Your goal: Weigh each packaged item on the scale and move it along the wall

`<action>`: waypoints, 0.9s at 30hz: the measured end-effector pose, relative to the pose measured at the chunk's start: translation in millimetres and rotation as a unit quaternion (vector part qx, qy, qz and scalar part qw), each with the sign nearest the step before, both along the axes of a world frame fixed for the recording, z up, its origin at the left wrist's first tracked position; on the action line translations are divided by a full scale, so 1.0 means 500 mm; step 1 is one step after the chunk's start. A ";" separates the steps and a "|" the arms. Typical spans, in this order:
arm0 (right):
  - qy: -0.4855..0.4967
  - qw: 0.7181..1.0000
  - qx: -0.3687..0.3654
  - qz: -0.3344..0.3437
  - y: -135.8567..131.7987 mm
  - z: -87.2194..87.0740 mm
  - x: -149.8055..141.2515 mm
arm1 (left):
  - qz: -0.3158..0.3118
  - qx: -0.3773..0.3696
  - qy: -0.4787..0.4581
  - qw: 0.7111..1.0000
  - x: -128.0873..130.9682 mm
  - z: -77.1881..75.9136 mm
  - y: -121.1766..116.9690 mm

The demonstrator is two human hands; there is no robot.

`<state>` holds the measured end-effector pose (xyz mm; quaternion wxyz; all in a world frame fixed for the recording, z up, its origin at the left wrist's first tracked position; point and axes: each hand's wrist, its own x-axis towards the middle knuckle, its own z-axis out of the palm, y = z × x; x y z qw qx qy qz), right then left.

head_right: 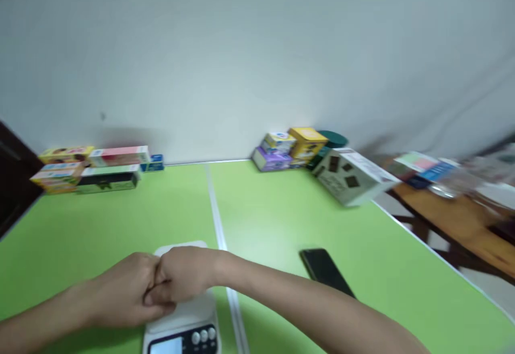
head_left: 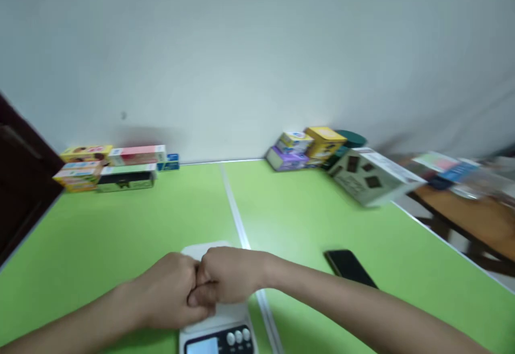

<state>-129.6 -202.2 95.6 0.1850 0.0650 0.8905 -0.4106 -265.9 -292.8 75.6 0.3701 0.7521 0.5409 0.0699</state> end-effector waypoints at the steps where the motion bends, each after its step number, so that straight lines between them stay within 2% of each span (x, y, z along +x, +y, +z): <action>1: -0.012 0.999 -0.040 -0.011 0.001 0.001 0.031 | -0.022 -0.004 0.011 1.000 0.026 0.006 0.003; 3: -0.015 0.994 -0.100 -0.040 0.007 -0.006 0.093 | -0.074 0.019 0.045 0.996 0.074 0.010 0.020; 6: 0.027 0.989 -0.110 -0.094 0.026 -0.029 0.184 | -0.108 0.041 0.073 0.991 0.138 0.002 0.069; 9: 0.072 0.976 -0.102 -0.180 0.064 -0.057 0.264 | -0.081 0.034 0.064 0.994 0.191 -0.009 0.144; 11: 0.127 0.953 -0.102 -0.257 0.101 -0.080 0.309 | -0.053 0.050 0.048 0.996 0.224 -0.016 0.203; 13: 0.199 0.906 -0.128 -0.350 0.148 -0.106 0.345 | -0.032 0.085 0.033 0.995 0.256 -0.027 0.266; 16: 0.288 0.794 -0.172 -0.508 0.231 -0.140 0.385 | 0.017 0.110 0.002 0.994 0.305 -0.043 0.367; 18: 0.322 0.732 -0.161 -0.578 0.295 -0.154 0.405 | 0.073 0.114 -0.042 0.990 0.340 -0.048 0.441; 19: 0.334 0.712 -0.148 -0.599 0.328 -0.157 0.413 | 0.106 0.124 -0.070 0.984 0.356 -0.048 0.481; 21: 0.356 0.685 -0.125 -0.623 0.396 -0.158 0.424 | 0.171 0.161 -0.121 0.964 0.387 -0.042 0.564; 24: 0.387 0.655 -0.089 -0.643 0.498 -0.153 0.422 | 0.241 0.206 -0.145 0.937 0.420 -0.038 0.688; 27: 0.415 0.639 -0.037 -0.647 0.589 -0.157 0.400 | 0.297 0.225 -0.159 0.914 0.435 -0.057 0.784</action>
